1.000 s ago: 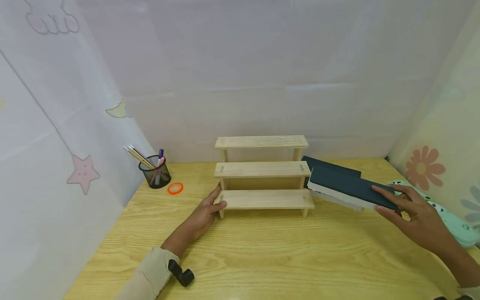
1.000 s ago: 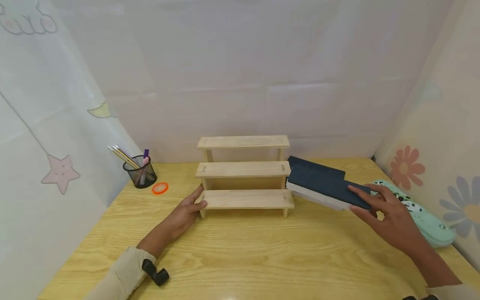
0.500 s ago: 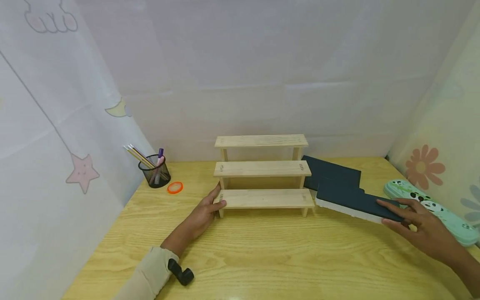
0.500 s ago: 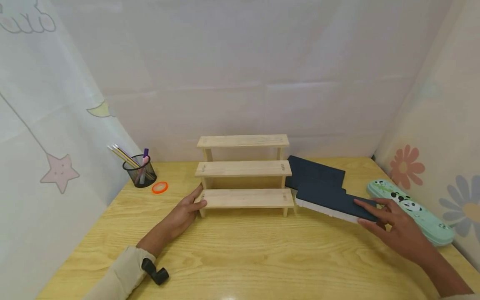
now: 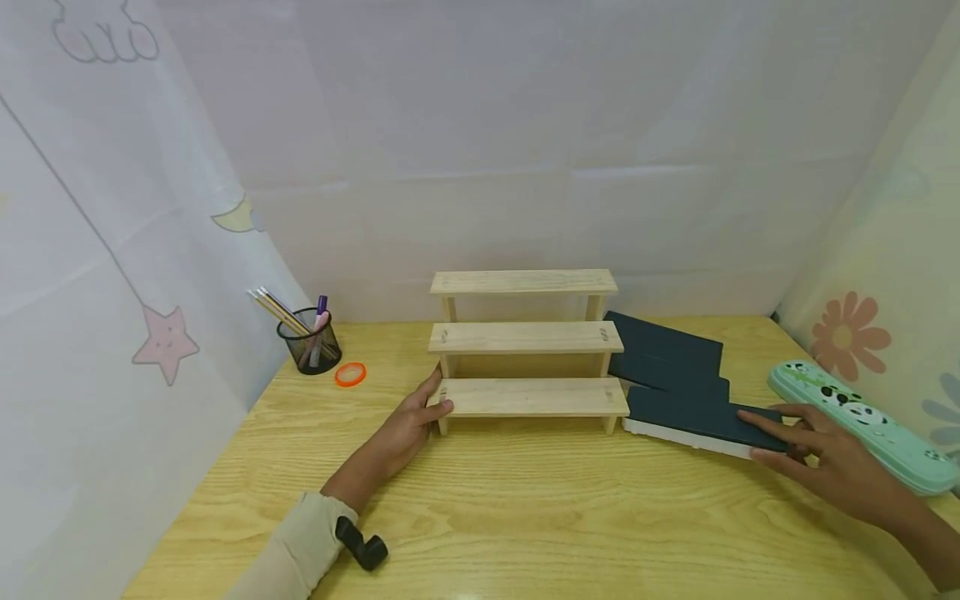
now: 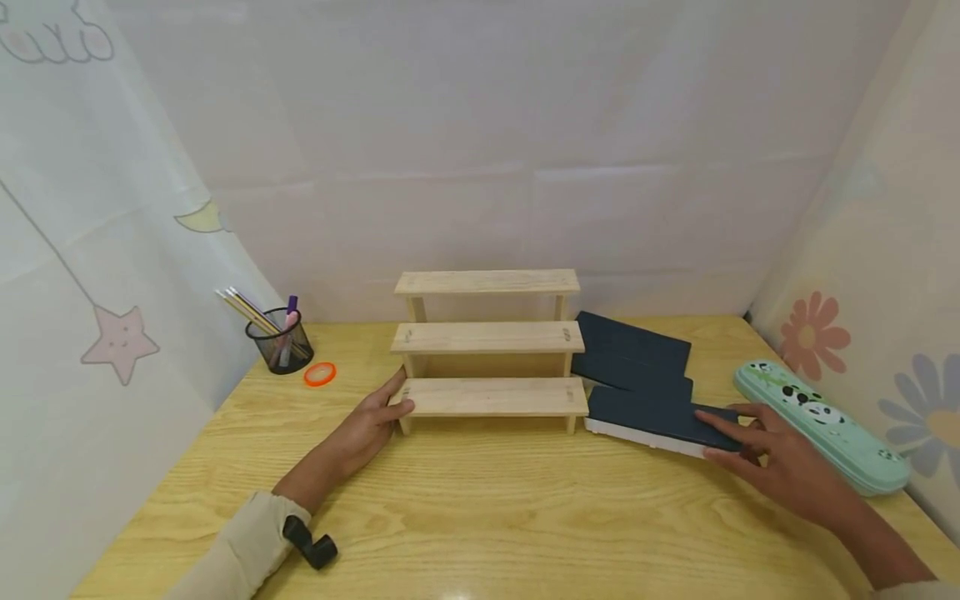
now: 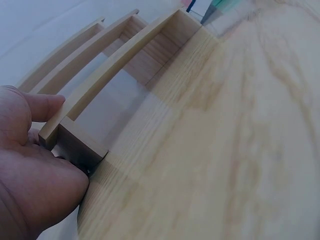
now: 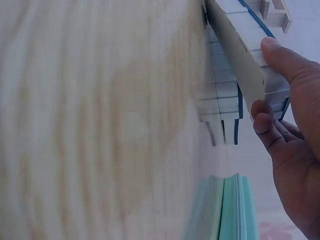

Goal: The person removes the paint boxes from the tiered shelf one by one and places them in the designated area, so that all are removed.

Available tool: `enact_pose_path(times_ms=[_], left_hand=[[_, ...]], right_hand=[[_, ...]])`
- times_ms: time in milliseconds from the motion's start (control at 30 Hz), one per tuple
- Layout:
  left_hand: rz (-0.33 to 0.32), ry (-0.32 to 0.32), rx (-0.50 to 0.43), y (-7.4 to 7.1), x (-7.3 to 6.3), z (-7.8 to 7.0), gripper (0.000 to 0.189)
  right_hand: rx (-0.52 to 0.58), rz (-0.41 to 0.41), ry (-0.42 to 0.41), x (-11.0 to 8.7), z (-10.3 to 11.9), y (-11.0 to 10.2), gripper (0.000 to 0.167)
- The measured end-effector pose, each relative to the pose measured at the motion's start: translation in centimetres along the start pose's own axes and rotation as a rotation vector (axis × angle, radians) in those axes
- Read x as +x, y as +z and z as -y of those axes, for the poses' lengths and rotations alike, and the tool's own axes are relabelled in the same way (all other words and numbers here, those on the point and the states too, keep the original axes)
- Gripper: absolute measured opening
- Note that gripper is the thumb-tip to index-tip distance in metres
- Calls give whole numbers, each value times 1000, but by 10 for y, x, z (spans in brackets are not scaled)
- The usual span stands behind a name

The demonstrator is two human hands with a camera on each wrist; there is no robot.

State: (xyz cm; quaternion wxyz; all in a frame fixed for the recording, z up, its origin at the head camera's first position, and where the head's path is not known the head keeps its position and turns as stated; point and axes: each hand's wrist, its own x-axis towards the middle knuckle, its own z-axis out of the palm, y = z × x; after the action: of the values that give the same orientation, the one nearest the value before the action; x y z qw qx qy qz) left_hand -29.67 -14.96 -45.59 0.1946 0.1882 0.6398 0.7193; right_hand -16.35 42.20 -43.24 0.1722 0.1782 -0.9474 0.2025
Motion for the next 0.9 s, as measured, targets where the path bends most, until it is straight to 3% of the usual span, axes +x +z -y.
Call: enact_pose_path(times_ms=[333, 467, 700, 833, 900], left_hand=[[-4, -10, 12, 3, -2, -1, 78], [-17, -12, 12, 3, -3, 0, 79], [-47, -15, -13, -1, 2, -4, 66], [-54, -14, -69, -7, 5, -9, 55], [-80, -27, -36, -12, 6, -14, 54]], right_hand=[[107, 206, 51, 6, -5, 10, 65], [122, 241, 13, 8, -3, 8, 65], [29, 296, -60, 24, 4, -13, 58], [-49, 276, -128, 46, 6, -21, 55], [-59, 274, -143, 61, 7, -21, 55]])
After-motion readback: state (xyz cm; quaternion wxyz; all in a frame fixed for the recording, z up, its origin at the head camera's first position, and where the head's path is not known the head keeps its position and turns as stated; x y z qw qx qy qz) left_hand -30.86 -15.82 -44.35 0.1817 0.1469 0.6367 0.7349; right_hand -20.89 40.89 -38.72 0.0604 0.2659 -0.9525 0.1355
